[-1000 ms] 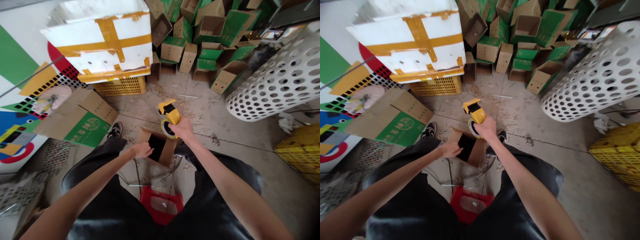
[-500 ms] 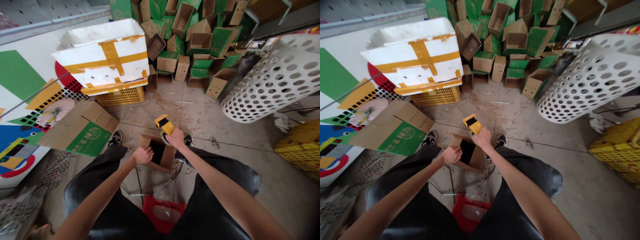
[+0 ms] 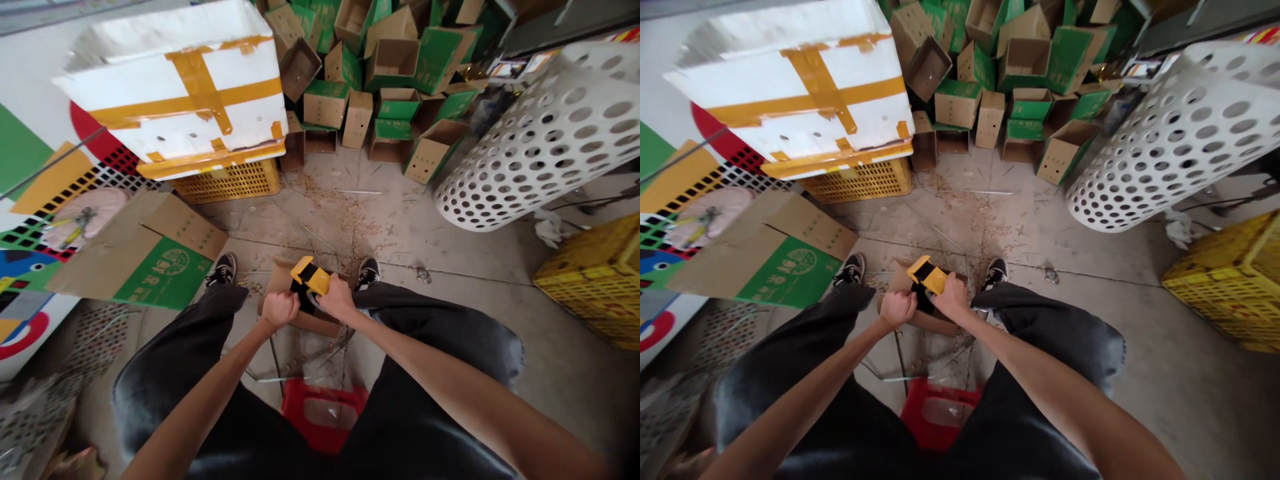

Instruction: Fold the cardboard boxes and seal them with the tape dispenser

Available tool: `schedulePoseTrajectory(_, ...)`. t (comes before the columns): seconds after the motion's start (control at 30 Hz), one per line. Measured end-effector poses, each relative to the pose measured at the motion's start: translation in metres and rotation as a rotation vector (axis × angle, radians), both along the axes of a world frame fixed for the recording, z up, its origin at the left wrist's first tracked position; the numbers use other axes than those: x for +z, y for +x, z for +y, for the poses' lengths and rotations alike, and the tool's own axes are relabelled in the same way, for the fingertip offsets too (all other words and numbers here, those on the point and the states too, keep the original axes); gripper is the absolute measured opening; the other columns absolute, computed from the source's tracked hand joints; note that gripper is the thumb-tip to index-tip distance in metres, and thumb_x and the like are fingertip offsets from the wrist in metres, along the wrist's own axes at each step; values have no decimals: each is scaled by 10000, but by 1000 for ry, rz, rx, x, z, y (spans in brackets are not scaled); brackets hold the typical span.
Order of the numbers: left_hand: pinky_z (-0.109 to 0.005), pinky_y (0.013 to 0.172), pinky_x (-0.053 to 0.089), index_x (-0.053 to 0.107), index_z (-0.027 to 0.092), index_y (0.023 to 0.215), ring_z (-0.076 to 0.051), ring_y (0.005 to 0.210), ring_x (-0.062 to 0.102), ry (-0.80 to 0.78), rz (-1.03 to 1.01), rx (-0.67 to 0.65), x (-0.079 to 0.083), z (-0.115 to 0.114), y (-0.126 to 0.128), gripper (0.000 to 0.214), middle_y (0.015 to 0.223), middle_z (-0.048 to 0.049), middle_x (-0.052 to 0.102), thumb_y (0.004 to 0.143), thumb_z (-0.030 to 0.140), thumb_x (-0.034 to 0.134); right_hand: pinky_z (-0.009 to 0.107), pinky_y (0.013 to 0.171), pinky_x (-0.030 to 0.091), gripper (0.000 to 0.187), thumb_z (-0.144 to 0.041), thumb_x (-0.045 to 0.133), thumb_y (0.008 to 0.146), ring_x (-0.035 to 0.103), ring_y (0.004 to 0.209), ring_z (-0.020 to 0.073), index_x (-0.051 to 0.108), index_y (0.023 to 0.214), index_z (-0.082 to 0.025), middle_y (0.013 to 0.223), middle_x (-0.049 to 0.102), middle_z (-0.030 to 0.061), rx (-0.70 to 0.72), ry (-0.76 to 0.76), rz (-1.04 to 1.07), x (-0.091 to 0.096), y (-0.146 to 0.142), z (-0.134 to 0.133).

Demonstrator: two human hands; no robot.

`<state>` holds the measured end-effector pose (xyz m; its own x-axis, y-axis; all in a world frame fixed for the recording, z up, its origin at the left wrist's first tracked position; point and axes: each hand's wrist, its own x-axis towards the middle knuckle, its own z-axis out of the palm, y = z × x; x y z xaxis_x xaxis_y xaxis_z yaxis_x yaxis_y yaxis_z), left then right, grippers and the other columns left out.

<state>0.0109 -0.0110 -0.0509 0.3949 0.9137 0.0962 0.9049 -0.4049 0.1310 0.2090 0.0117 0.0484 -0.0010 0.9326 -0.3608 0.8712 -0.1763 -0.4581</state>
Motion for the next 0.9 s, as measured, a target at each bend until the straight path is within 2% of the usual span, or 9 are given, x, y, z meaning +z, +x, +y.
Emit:
schedulePoseTrajectory(0.17, -346, 544, 397, 664, 166, 714, -219, 543, 586, -6, -12, 11, -7, 18, 8, 495, 665, -140, 659, 1044, 285, 314, 341, 771, 541, 495, -423, 771, 729, 720, 1002, 315, 576, 1087, -141, 1048, 745, 176, -59, 170, 152, 56, 2, 28)
schedulePoseTrajectory(0.23, -377, 614, 455, 682, 161, 779, -243, 638, 633, -8, -20, -15, -12, 21, 8, 471, 731, -147, 682, 1044, 276, 310, 363, 774, 552, 501, -449, 770, 705, 717, 998, 320, 587, 1066, -155, 1041, 744, 165, -94, 240, 203, 74, 7, 41)
schedulePoseTrajectory(0.3, -422, 756, 503, 703, 154, 885, -275, 834, 681, 17, -41, -58, -17, 21, 6, 401, 894, -169, 719, 1031, 260, 345, 386, 789, 560, 501, -451, 770, 689, 712, 1006, 330, 600, 1054, -152, 1037, 742, 165, -144, 275, 216, 83, 13, 54)
schedulePoseTrajectory(0.4, -497, 1006, 472, 704, 144, 1098, -302, 1133, 654, 163, -139, -117, -27, 17, 2, 303, 1173, -191, 710, 988, 220, 432, 397, 824, 564, 502, -427, 761, 692, 707, 1033, 333, 613, 1073, -137, 1039, 742, 170, -217, 284, 224, 78, 20, 68)
schedulePoseTrajectory(0.47, -526, 1146, 386, 640, 141, 1285, -291, 1291, 591, 271, -214, -149, -32, 14, -1, 371, 1326, -186, 662, 964, 186, 458, 391, 846, 564, 506, -399, 760, 692, 705, 1052, 328, 618, 1095, -128, 1054, 742, 174, -255, 240, 214, 67, 23, 72)
schedulePoseTrajectory(0.53, -545, 1235, 277, 524, 143, 1443, -276, 1418, 492, 310, -261, -164, -35, 11, -2, 491, 1448, -177, 587, 958, 168, 450, 381, 868, 562, 482, -377, 755, 698, 701, 1074, 320, 634, 1093, -128, 1071, 741, 174, -275, 163, 186, 56, 25, 72)
schedulePoseTrajectory(0.63, -579, 1277, 163, 366, 137, 1566, -284, 1516, 344, 244, -318, -122, -28, 10, 1, 604, 1564, -182, 457, 968, 193, 422, 369, 891, 557, 427, -360, 739, 719, 700, 1092, 302, 664, 1076, -137, 1068, 743, 153, -251, 93, 156, 46, 26, 71)
schedulePoseTrajectory(0.73, -594, 1284, 98, 275, 128, 1608, -296, 1554, 237, 129, -342, -66, -13, 13, 8, 653, 1629, -173, 338, 979, 247, 402, 359, 876, 561, 383, -342, 735, 718, 711, 1058, 294, 691, 1048, -152, 1022, 750, 124, -203, 93, 137, 43, 26, 72)
schedulePoseTrajectory(0.9, -566, 1294, 99, 180, 135, 1632, -269, 1565, 213, 92, -341, -42, 2, 19, 11, 675, 1656, -135, 300, 994, 260, 361, 337, 808, 576, 281, -329, 709, 726, 718, 946, 271, 713, 964, -180, 930, 756, 87, -173, 47, 129, 38, 28, 78)
